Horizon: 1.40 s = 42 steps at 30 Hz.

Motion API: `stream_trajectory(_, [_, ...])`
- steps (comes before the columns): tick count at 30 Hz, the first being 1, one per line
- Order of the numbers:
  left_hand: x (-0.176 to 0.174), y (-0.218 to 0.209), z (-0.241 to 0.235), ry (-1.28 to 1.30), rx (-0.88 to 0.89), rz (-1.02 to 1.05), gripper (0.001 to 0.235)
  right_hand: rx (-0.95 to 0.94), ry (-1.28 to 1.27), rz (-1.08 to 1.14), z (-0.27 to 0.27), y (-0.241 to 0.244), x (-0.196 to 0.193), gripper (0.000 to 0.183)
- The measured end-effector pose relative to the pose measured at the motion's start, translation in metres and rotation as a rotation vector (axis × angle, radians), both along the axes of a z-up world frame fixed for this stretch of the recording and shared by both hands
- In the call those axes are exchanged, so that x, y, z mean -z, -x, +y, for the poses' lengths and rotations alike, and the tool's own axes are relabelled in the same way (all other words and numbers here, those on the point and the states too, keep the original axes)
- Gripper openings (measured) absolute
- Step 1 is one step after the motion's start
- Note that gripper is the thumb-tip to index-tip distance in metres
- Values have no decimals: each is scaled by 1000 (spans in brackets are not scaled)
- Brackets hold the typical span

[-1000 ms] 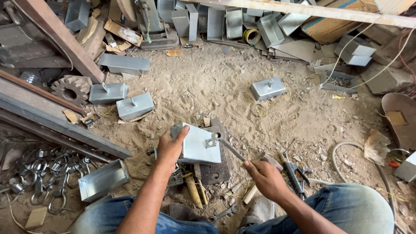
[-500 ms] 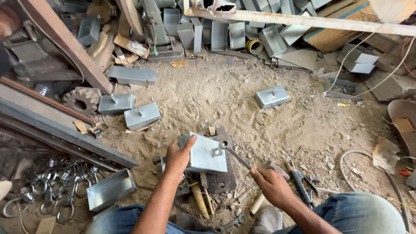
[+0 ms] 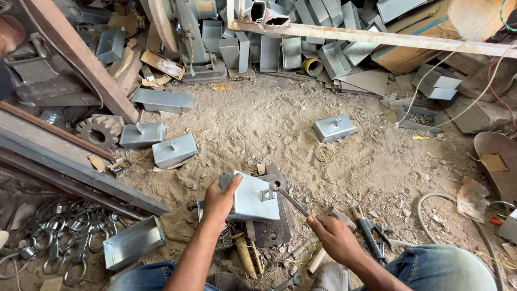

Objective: The person spot welds a metal hinge to a small metal box, then uses a hammer and a rod to drive a pin through the hinge components to assemble the lid.

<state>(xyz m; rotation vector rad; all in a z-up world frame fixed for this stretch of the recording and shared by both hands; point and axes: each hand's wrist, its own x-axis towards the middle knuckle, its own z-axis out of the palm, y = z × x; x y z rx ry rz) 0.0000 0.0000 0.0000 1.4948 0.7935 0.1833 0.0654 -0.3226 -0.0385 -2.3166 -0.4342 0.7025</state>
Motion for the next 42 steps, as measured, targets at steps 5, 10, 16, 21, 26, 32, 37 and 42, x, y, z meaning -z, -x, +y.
stream_trajectory(5, [0,2,5,-17,-7,5,77,-17,-13,-20,7,2,-6,59])
stream_trajectory(10, [-1,-2,5,-8,21,-28,74,15,-80,-65,4,4,-14,59])
stream_trajectory(16, [-3,2,7,-43,3,-20,72,1,-59,-42,2,-3,-16,56])
stream_trajectory(21, [-2,-1,5,-15,8,-11,74,-11,0,83,2,-1,-16,56])
stream_trajectory(26, [0,-1,10,-20,-9,8,73,-18,40,70,7,2,-20,56])
stream_trajectory(32, [9,-2,7,-122,-30,-31,61,8,34,-18,8,6,-37,55])
stream_trajectory(37, [8,-3,11,-143,-58,-99,51,5,-69,-25,13,7,-52,51])
stream_trajectory(42, [14,5,16,-60,-28,-101,50,-42,7,9,15,14,-45,53])
